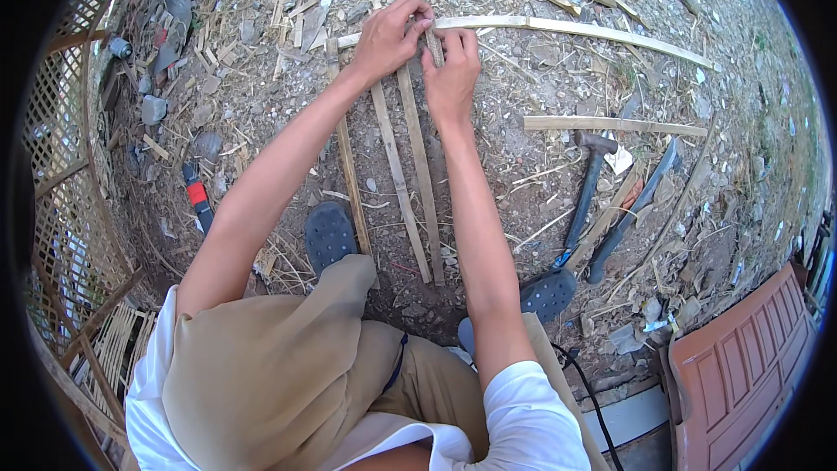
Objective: The person is assembling a bamboo lattice structure on the ground, positioning thin strips and securing them with nails using a hammer.
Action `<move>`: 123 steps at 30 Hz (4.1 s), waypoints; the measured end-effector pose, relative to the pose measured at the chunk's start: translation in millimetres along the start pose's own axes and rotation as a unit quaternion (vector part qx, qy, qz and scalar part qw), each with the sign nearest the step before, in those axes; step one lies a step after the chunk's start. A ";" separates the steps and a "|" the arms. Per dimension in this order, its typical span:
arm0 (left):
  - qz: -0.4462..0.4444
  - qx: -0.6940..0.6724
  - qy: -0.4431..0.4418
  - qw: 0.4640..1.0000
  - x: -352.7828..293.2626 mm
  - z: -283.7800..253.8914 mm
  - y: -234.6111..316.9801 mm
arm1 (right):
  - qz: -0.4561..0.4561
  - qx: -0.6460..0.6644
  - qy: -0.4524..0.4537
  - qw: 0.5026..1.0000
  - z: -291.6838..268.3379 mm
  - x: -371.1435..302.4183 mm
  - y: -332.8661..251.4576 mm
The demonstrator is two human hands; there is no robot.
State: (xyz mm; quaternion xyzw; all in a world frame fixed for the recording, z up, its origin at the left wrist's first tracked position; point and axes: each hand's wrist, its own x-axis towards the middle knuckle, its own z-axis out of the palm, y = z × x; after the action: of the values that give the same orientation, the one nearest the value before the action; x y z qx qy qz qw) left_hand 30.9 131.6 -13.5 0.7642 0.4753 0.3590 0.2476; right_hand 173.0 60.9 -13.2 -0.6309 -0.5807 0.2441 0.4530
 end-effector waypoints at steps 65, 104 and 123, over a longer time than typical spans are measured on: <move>-0.090 -0.052 -0.121 0.987 25.2 -20.7 -12.3 | -0.004 0.020 0.020 1.000 2.7 -1.0 10.9; -0.043 -0.047 -0.066 0.996 16.5 -7.5 -17.1 | 0.001 0.041 0.044 0.998 1.9 -2.4 15.3; -0.026 -0.034 -0.070 0.997 14.7 -3.9 -21.5 | -0.008 0.053 0.044 0.998 3.1 -2.1 18.4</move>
State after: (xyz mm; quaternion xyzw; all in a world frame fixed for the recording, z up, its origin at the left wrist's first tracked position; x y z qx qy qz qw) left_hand 20.3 154.2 -21.9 0.7661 0.4635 0.3140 0.3158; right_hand 179.4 61.3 -30.9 -0.6115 -0.5516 0.2423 0.5130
